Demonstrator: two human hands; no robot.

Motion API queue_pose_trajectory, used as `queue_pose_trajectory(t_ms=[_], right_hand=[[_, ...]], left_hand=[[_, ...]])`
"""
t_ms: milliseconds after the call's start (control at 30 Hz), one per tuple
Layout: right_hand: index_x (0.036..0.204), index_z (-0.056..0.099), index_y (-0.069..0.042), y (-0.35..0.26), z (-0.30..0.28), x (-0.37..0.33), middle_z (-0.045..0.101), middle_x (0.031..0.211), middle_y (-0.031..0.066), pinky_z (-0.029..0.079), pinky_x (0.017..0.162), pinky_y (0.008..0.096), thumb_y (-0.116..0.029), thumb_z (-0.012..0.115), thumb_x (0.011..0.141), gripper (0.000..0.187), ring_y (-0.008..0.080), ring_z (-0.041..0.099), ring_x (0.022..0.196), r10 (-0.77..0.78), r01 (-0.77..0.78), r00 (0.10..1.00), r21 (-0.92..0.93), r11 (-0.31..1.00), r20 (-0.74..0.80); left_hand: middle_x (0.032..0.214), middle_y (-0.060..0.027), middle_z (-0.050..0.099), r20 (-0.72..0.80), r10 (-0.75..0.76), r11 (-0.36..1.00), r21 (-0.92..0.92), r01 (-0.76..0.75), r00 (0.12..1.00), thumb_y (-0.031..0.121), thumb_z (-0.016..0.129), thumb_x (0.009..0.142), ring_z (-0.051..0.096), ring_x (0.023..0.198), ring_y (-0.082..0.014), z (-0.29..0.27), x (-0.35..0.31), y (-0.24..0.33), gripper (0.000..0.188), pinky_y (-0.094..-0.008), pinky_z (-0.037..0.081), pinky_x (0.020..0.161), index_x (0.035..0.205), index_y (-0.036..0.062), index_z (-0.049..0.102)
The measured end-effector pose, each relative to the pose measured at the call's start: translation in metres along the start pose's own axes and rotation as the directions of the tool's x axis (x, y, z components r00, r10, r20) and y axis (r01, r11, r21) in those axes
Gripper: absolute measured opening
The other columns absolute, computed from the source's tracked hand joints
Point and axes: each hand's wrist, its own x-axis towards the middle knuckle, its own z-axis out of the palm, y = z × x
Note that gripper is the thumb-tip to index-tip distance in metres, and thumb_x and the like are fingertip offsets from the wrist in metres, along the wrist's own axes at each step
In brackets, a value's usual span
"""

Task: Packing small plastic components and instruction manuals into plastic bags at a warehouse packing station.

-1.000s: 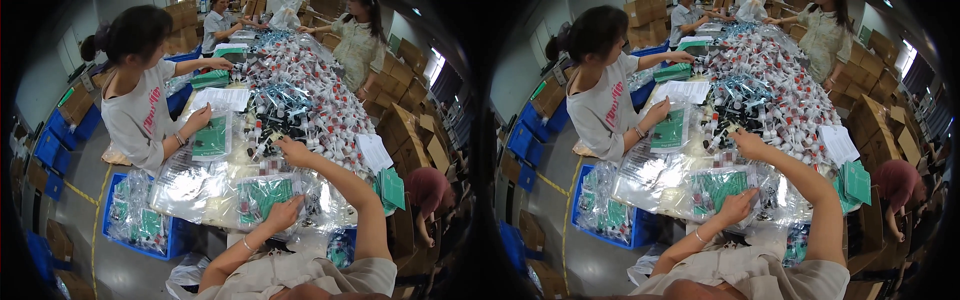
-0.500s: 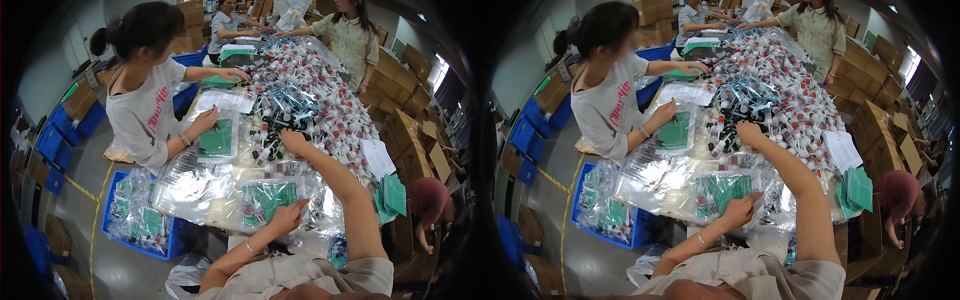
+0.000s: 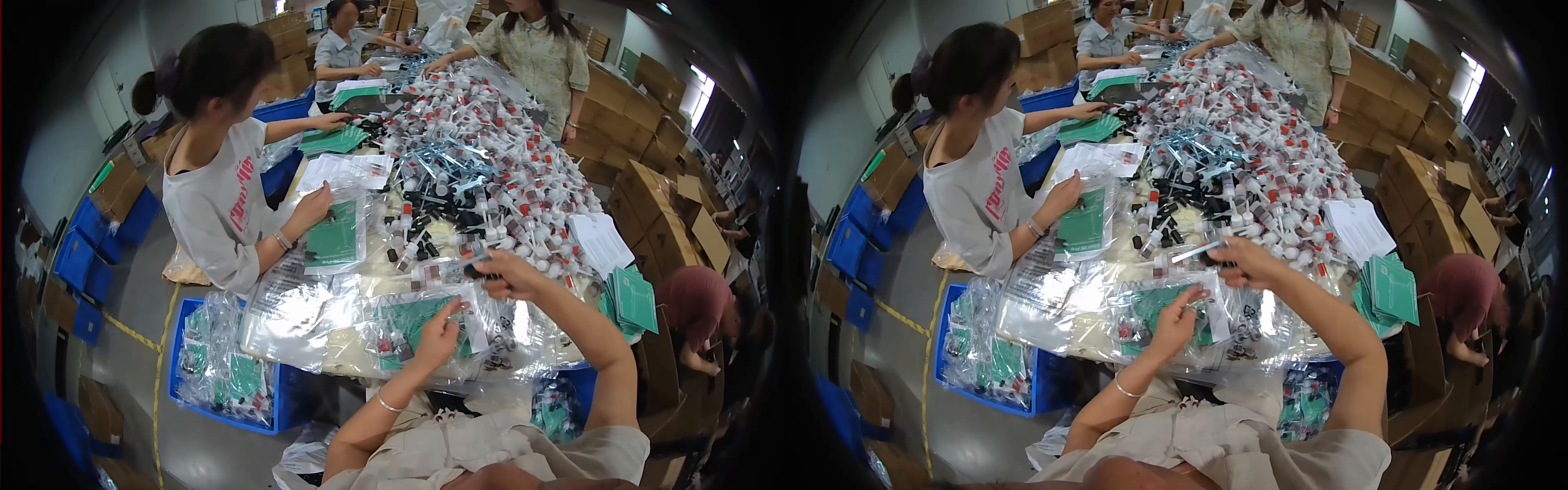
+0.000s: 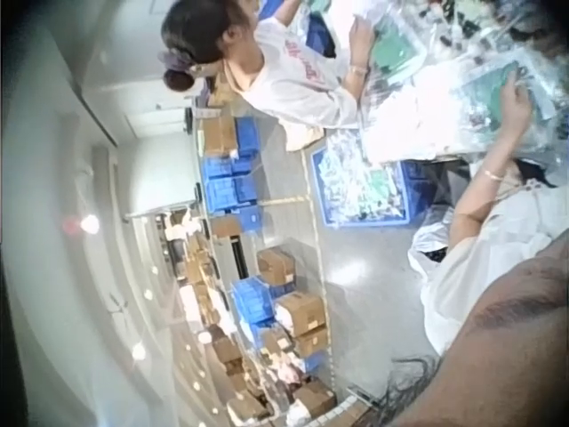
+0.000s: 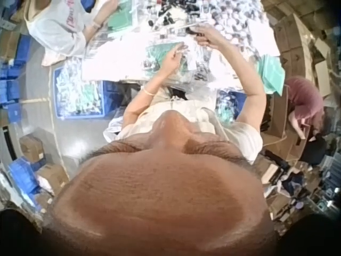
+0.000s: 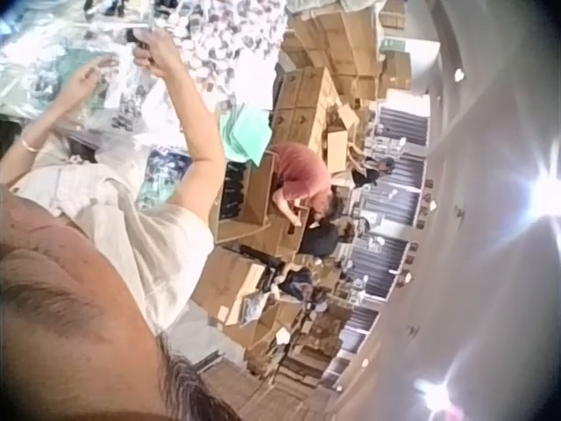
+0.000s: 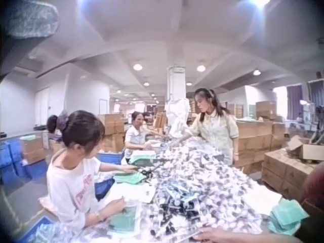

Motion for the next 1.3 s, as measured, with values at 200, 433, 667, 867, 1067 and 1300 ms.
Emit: queue_pose_trajectory(t_ms=[200, 433, 667, 867, 1067, 1300], right_hand=[[0.105, 0.055, -0.007, 0.037, -0.02, -0.046, 0.049, 0.073, -0.0022, 0.025, 0.039, 0.0207, -0.019, 0.053, 0.093, 0.017, 0.0039, 0.028, 0.045, 0.167, -0.165, 0.986, -0.066, 0.984, 0.024], [0.098, 0.052, -0.006, 0.042, -0.009, -0.05, 0.037, 0.065, -0.0046, 0.025, 0.041, 0.0221, -0.016, 0.045, 0.096, 0.012, 0.0047, 0.027, 0.047, 0.316, -0.307, 0.948, -0.298, 0.904, -0.018], [0.111, 0.046, -0.001, 0.064, -0.009, -0.013, 0.052, 0.077, 0.0049, 0.041, 0.055, 0.0293, -0.012, 0.048, 0.093, 0.021, 0.0142, 0.047, 0.061, 0.283, -0.216, 0.937, -0.299, 0.93, 0.203], [0.116, 0.047, 0.0, 0.082, 0.005, 0.017, 0.056, 0.089, 0.008, 0.042, 0.069, 0.0325, -0.012, 0.05, 0.092, 0.027, 0.0192, 0.052, 0.077, 0.088, 0.177, 0.92, -0.605, 0.776, 0.382], [0.121, 0.048, 0.001, 0.074, 0.001, 0.054, 0.061, 0.101, 0.0111, 0.043, 0.084, 0.0357, -0.012, 0.052, 0.09, 0.033, 0.0242, 0.056, 0.093, -0.042, 0.548, 0.807, -0.722, 0.423, 0.589], [0.107, 0.06, 0.0, -0.055, -0.01, 0.019, 0.067, 0.096, 0.0089, 0.051, 0.07, 0.0284, -0.019, 0.056, 0.089, 0.026, 0.0167, 0.066, 0.086, 0.573, -0.051, 0.726, -0.801, 0.596, 0.38]], left_hand=[[0.116, -0.0085, 0.062, -0.074, -0.073, 0.992, -0.107, 0.065, 0.995, -0.001, 0.045, 0.086, 0.052, 0.059, -0.01, -0.01, 0.013, 0.01, 0.046, -0.0235, 0.043, 0.056, 0.131, 0.0018, 0.042], [0.116, -0.0169, 0.057, 0.233, 0.199, 0.619, 0.723, -0.306, 0.952, 0.007, 0.058, 0.076, 0.062, 0.077, -0.0349, 0.018, 0.027, 0.075, 0.057, -0.0422, 0.051, 0.063, 0.13, 0.0008, 0.04], [0.132, -0.0167, 0.047, 0.369, 0.216, 0.524, 0.738, -0.426, 0.904, 0.005, 0.057, 0.07, 0.065, 0.08, -0.0318, 0.041, 0.022, 0.104, 0.065, -0.0402, 0.051, 0.06, 0.131, -0.0017, 0.037], [0.135, -0.0168, 0.044, 0.372, 0.232, 0.494, 0.751, -0.439, 0.899, 0.0, 0.056, 0.067, 0.064, 0.083, -0.028, 0.045, 0.016, 0.11, 0.067, -0.036, 0.049, 0.057, 0.132, -0.0017, 0.037], [0.133, -0.0188, 0.046, 0.22, 0.628, 0.457, 0.672, -0.583, 0.746, -0.001, 0.053, 0.067, 0.064, 0.079, -0.0266, 0.023, 0.018, 0.096, 0.066, -0.0315, 0.049, 0.052, 0.131, -0.0056, 0.038], [0.13, -0.0196, 0.048, 0.014, 0.437, 0.714, 0.604, -0.355, 0.9, -0.004, 0.048, 0.073, 0.062, 0.096, -0.0302, 0.01, 0.005, 0.033, 0.063, -0.0334, 0.052, 0.057, 0.134, -0.0011, 0.034]])
